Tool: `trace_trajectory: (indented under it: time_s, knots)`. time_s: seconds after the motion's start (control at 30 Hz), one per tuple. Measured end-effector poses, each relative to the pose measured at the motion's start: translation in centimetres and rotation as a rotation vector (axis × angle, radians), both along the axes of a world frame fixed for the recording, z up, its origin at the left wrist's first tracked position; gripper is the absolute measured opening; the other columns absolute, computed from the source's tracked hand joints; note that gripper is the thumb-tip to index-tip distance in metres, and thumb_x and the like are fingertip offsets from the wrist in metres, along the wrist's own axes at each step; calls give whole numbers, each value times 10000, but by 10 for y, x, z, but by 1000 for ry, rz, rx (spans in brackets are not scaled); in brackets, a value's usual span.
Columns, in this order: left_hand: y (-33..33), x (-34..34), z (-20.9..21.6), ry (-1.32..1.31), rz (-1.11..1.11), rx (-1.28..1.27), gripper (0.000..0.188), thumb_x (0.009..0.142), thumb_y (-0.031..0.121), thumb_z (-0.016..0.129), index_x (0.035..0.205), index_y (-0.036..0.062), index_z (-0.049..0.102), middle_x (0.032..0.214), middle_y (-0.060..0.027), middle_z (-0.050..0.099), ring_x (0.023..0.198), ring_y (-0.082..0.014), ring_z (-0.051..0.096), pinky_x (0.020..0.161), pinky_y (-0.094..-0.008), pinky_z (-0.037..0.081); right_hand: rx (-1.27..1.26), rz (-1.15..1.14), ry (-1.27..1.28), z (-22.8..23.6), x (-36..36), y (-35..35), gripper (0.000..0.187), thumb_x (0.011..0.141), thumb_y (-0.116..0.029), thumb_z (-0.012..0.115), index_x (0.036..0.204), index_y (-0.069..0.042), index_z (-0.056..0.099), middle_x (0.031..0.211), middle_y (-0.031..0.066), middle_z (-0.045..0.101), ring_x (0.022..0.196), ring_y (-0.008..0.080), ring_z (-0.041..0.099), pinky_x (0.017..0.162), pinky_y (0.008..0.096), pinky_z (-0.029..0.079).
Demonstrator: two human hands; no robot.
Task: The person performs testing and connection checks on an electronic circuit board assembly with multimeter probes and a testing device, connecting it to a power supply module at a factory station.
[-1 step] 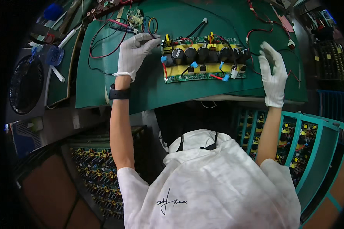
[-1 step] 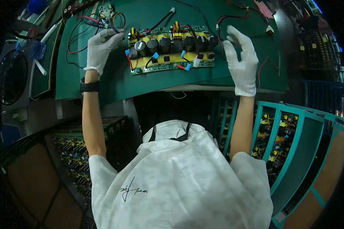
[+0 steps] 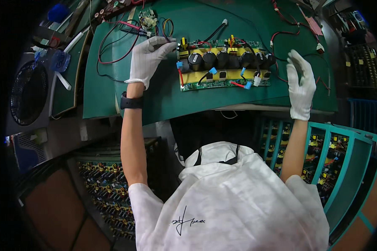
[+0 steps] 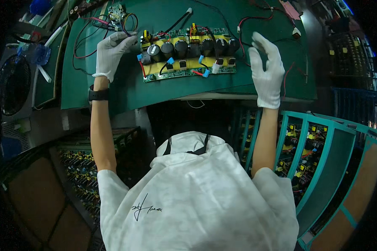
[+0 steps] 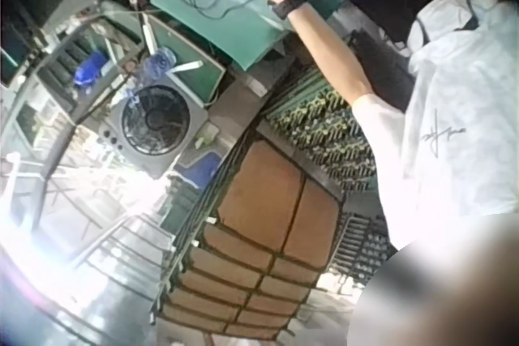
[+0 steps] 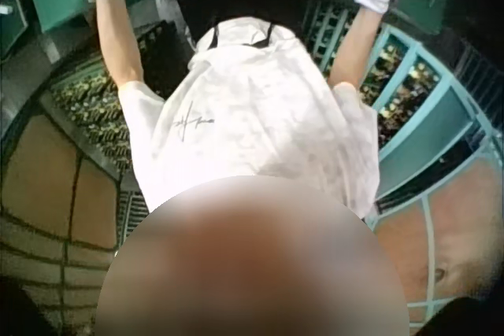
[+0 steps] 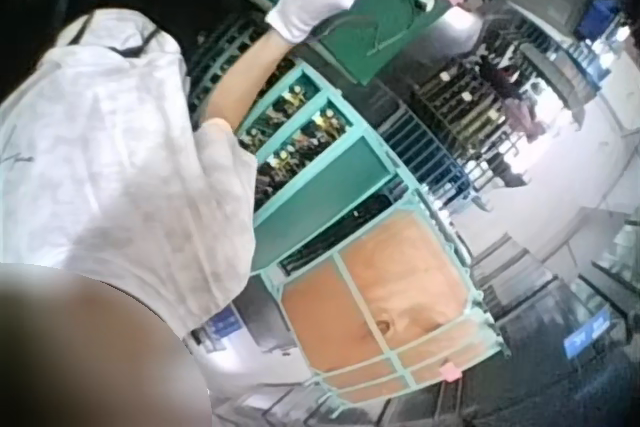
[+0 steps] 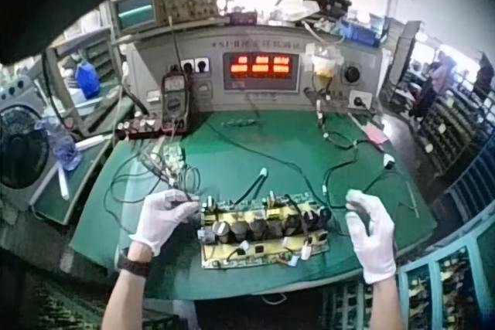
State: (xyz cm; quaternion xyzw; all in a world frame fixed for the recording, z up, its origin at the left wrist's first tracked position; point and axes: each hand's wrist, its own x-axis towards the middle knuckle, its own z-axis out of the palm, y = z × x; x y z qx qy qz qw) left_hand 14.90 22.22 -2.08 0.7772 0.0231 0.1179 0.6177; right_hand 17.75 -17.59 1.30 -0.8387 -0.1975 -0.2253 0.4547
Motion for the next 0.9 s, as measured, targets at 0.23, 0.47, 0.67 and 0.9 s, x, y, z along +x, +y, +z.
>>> trace_trajectory:
  time_s: [0.23,0.47,0.67,0.9]
  knots:
    - [-2,6,-22,-33,42,124,211,943,145,774,1068,-25,773,895,-36,774,796,-52,697,697,-193,547,106,-96,-52,-51,-6,-12,231,1016,-90,617,1232,-39,681,1197,99,727,1087,200,699,973,334,538]
    - [-6,6,-25,-31,62,43,221,930,151,789,1046,-35,772,893,-39,781,786,-52,698,701,-203,564,-25,-137,-98,-58,-8,-7,187,1013,-77,615,1180,-57,696,1171,96,732,1073,218,701,951,342,546]
    - [-10,6,-27,-238,130,430,179,875,131,822,960,-16,766,911,-107,781,772,-153,761,693,-265,592,-134,-137,-135,-52,-9,-7,180,1002,-55,619,1161,-54,702,1148,94,738,1043,220,711,931,340,556]
    - [-10,9,-32,-261,123,400,158,841,99,842,924,-6,758,878,-109,752,759,-195,736,690,-284,572,-97,-130,-92,-49,-13,-2,142,977,-37,643,1094,-29,722,1094,112,748,987,219,721,888,339,558]
